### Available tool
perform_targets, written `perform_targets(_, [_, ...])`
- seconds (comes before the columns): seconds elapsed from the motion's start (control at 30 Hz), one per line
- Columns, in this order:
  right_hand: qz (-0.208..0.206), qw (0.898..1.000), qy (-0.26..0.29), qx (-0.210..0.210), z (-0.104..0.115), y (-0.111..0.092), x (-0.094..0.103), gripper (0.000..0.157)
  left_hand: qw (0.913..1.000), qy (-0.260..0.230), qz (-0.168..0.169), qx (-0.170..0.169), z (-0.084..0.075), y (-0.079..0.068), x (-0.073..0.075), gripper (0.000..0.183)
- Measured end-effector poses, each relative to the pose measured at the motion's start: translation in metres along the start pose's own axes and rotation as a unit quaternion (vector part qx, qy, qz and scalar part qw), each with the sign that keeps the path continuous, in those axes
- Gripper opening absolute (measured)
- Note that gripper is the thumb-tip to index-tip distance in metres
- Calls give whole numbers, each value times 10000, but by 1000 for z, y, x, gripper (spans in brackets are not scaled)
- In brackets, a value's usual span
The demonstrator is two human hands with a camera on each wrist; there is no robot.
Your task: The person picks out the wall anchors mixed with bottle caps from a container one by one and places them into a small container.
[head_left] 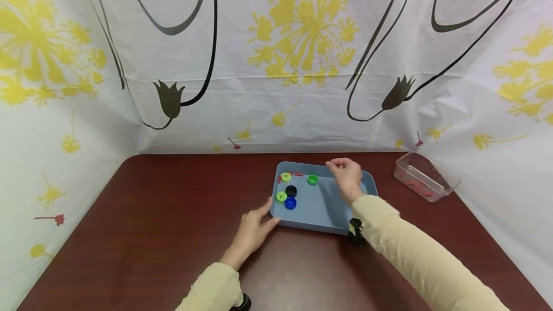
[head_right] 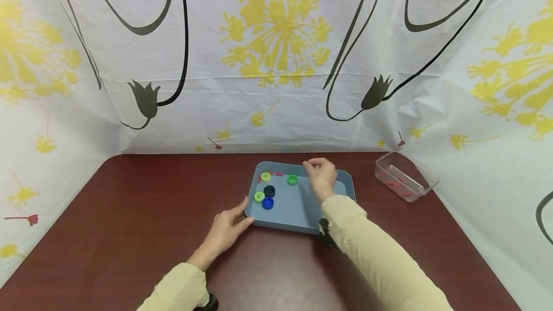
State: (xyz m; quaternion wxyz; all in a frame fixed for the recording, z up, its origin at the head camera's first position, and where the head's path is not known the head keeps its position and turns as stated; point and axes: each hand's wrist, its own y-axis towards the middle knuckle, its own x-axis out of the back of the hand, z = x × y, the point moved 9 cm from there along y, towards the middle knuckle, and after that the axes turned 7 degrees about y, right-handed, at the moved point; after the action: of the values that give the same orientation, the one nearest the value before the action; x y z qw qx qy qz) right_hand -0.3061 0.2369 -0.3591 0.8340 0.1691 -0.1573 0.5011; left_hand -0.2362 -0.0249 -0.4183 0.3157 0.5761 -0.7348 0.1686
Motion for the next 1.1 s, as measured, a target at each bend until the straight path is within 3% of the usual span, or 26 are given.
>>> perform_targets(0.17, [701, 9970, -255, -187, 3, -15, -49, 21, 9999, -58, -114, 21, 0, 1, 2, 59])
perform_targets(0.33, [868, 9948, -464, -266, -1, -25, -76, 19, 9997, -139, -185, 13, 0, 3, 1, 57])
perform_targets(0.8, [528, 9915, -981, -667, -23, -17, -88, 17, 9995, -276, -157, 26, -6, 0, -1, 57])
perform_targets(1.1, [371, 9868, -1379, -759, -25, -14, -98, 20, 9995, -228, -212, -89, -5, -4, -1, 56])
